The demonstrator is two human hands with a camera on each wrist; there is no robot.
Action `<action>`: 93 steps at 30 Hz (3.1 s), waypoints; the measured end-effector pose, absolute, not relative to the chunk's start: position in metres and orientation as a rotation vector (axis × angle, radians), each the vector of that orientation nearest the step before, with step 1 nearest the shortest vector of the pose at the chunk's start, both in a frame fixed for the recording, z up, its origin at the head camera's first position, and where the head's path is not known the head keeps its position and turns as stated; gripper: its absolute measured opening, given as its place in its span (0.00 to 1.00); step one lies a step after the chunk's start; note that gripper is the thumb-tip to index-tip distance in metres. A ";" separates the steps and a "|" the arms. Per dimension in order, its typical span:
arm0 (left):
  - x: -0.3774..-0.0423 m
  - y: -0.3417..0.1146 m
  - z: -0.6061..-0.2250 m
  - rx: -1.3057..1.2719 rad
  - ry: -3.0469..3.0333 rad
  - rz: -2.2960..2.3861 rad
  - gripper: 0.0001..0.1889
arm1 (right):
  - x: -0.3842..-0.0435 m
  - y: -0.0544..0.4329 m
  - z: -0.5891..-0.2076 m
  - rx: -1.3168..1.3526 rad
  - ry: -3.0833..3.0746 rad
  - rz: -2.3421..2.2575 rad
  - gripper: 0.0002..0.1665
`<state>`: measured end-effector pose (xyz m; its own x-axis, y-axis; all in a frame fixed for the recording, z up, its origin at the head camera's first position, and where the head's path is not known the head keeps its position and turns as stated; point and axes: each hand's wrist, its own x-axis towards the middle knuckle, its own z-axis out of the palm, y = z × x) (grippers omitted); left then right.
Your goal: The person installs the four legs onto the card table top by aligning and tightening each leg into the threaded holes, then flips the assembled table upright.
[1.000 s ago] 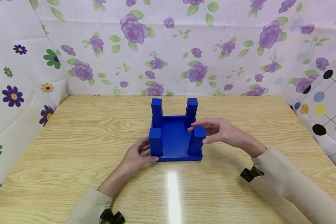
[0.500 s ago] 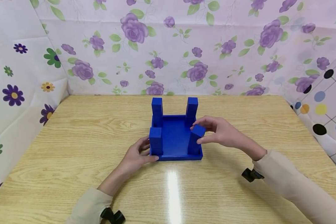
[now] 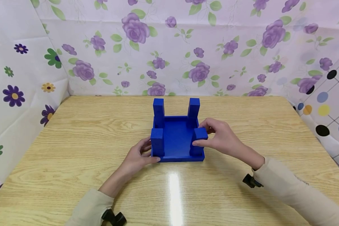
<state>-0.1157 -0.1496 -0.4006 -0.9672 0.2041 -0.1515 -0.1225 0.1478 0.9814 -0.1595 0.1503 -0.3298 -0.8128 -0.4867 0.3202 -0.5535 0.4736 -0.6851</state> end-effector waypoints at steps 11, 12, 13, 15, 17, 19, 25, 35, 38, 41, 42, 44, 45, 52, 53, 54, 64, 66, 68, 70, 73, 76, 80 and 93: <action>-0.116 -0.150 -0.401 0.084 2.176 1.900 0.42 | -0.156 0.147 -0.330 0.936 -2.609 1.198 0.24; -0.116 -0.150 -0.401 0.085 2.179 1.898 0.42 | -0.156 0.147 -0.330 0.943 -2.606 1.199 0.23; -0.116 -0.150 -0.401 0.085 2.181 1.897 0.42 | -0.156 0.147 -0.330 0.952 -2.604 1.201 0.23; -0.115 -0.150 -0.401 0.081 2.185 1.895 0.42 | -0.156 0.147 -0.331 0.965 -2.605 1.198 0.25; -0.115 -0.150 -0.401 0.078 2.187 1.894 0.42 | -0.156 0.148 -0.331 0.980 -2.615 1.226 0.27; -0.115 -0.150 -0.401 0.078 2.186 1.895 0.42 | -0.156 0.150 -0.330 1.001 -2.633 1.293 0.29; -0.116 -0.150 -0.401 0.081 2.182 1.904 0.42 | -0.169 0.164 -0.327 1.130 -2.686 1.659 0.28; -0.115 -0.150 -0.401 0.080 2.183 1.896 0.43 | -0.183 0.180 -0.328 1.326 -2.697 2.027 0.34; -0.115 -0.150 -0.400 0.082 2.183 1.896 0.43 | -0.185 0.180 -0.327 1.342 -2.686 2.072 0.34; -0.115 -0.150 -0.400 0.084 2.179 1.900 0.42 | -0.187 0.179 -0.327 1.362 -2.671 2.097 0.34; -0.115 -0.150 -0.400 0.083 2.178 1.901 0.42 | -0.187 0.179 -0.327 1.365 -2.671 2.094 0.34; -0.115 -0.150 -0.400 0.081 2.175 1.902 0.43 | -0.188 0.177 -0.326 1.366 -2.677 2.091 0.33; -0.115 -0.150 -0.400 0.080 2.174 1.902 0.43 | -0.188 0.177 -0.326 1.364 -2.686 2.078 0.33; -0.115 -0.150 -0.400 0.081 2.172 1.901 0.43 | -0.185 0.175 -0.323 1.265 -2.753 2.027 0.30; -0.115 -0.150 -0.400 0.080 2.171 1.902 0.43 | -0.184 0.174 -0.323 1.243 -2.758 2.029 0.31; -0.115 -0.150 -0.401 0.079 2.171 1.902 0.43 | -0.184 0.174 -0.322 1.221 -2.766 2.023 0.30; -0.115 -0.150 -0.400 0.074 2.173 1.894 0.43 | -0.179 0.165 -0.324 1.015 -2.803 1.670 0.27; -0.115 -0.150 -0.400 0.076 2.174 1.894 0.43 | -0.175 0.162 -0.324 0.976 -2.790 1.599 0.24; -0.115 -0.150 -0.400 0.076 2.178 1.892 0.43 | -0.171 0.158 -0.324 0.948 -2.768 1.549 0.22; -0.115 -0.150 -0.400 0.077 2.178 1.892 0.43 | -0.168 0.156 -0.324 0.914 -2.750 1.515 0.21; -0.116 -0.150 -0.400 0.080 2.178 1.894 0.43 | -0.164 0.153 -0.324 0.861 -2.725 1.467 0.20; -0.116 -0.150 -0.401 0.084 2.178 1.894 0.43 | -0.160 0.151 -0.324 0.831 -2.701 1.406 0.20; -0.116 -0.149 -0.400 0.080 2.183 1.889 0.43 | -0.154 0.147 -0.323 0.802 -2.690 1.279 0.21; -0.116 -0.148 -0.401 0.087 2.166 1.906 0.43 | -0.144 0.138 -0.320 0.680 -2.693 1.156 0.19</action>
<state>-0.1156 -0.1482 -0.4010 -0.9658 0.2112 -0.1506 -0.1225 0.1405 0.9825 -0.1441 0.1384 -0.3204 -0.8895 -0.3520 0.2915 -0.4538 0.6043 -0.6550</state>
